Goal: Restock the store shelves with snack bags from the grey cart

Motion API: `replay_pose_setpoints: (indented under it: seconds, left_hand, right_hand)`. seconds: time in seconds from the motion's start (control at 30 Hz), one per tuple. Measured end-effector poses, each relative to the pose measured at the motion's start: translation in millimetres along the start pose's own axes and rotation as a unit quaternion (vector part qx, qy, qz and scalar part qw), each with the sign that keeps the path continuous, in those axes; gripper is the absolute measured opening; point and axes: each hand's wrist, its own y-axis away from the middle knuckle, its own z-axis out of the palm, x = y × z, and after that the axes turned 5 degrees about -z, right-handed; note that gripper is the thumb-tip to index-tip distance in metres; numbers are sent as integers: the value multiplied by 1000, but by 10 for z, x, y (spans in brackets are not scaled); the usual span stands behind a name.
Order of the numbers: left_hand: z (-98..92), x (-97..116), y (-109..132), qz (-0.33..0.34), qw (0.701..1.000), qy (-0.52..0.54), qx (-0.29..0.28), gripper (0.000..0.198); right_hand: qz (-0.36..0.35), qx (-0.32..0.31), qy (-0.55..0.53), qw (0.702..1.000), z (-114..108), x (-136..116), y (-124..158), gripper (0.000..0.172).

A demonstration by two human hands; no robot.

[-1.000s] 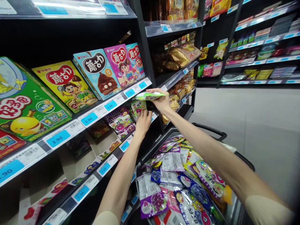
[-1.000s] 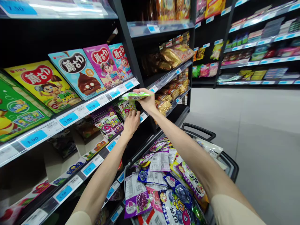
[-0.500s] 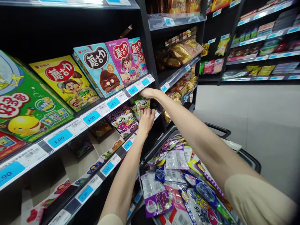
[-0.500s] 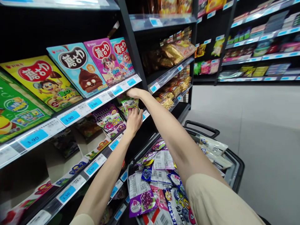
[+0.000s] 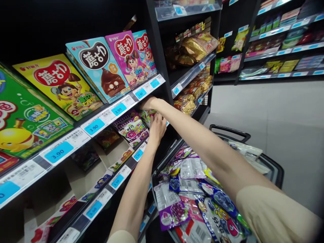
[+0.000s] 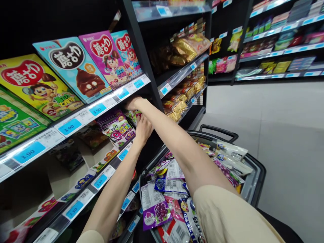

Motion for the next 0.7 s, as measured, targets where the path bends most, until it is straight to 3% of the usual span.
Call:
replay_pose_setpoints:
  seconds: [0.17,0.23,0.3,0.37,0.4,0.5,0.63,0.7]
  left_hand:
    - [-47,18,-10,-6,1000,20,-23,39]
    - [-78,34,-6,-21,999,34,-28,39]
    - [-82,47,-1,-27,998,51,-28,42]
    - [-53,53,3,-9,997,69,-24,46]
    - [-31,54,4,-6,997,80,-17,46]
    - [11,55,9,-28,993,116,16,45]
    - [-15,62,26,-32,989,146,19,42]
    - [-21,59,29,-18,989,147,20,42]
  right_hand:
    - [59,-81,76,992,-138,-280,16,38]
    - [74,-91,111,987,-253,-381,188,40]
    - [59,-76,131,987,-394,-513,511,58]
    - [3,-32,150,988,-565,-706,967,85]
    - [-18,-16,149,988,-661,-821,1233,84]
    - [-23,-31,124,992,-949,-1138,2134,42]
    - [84,-65,119,987,-1187,-1230,3394,37]
    - [147,-99,117,977,-1250,-1168,3926,44]
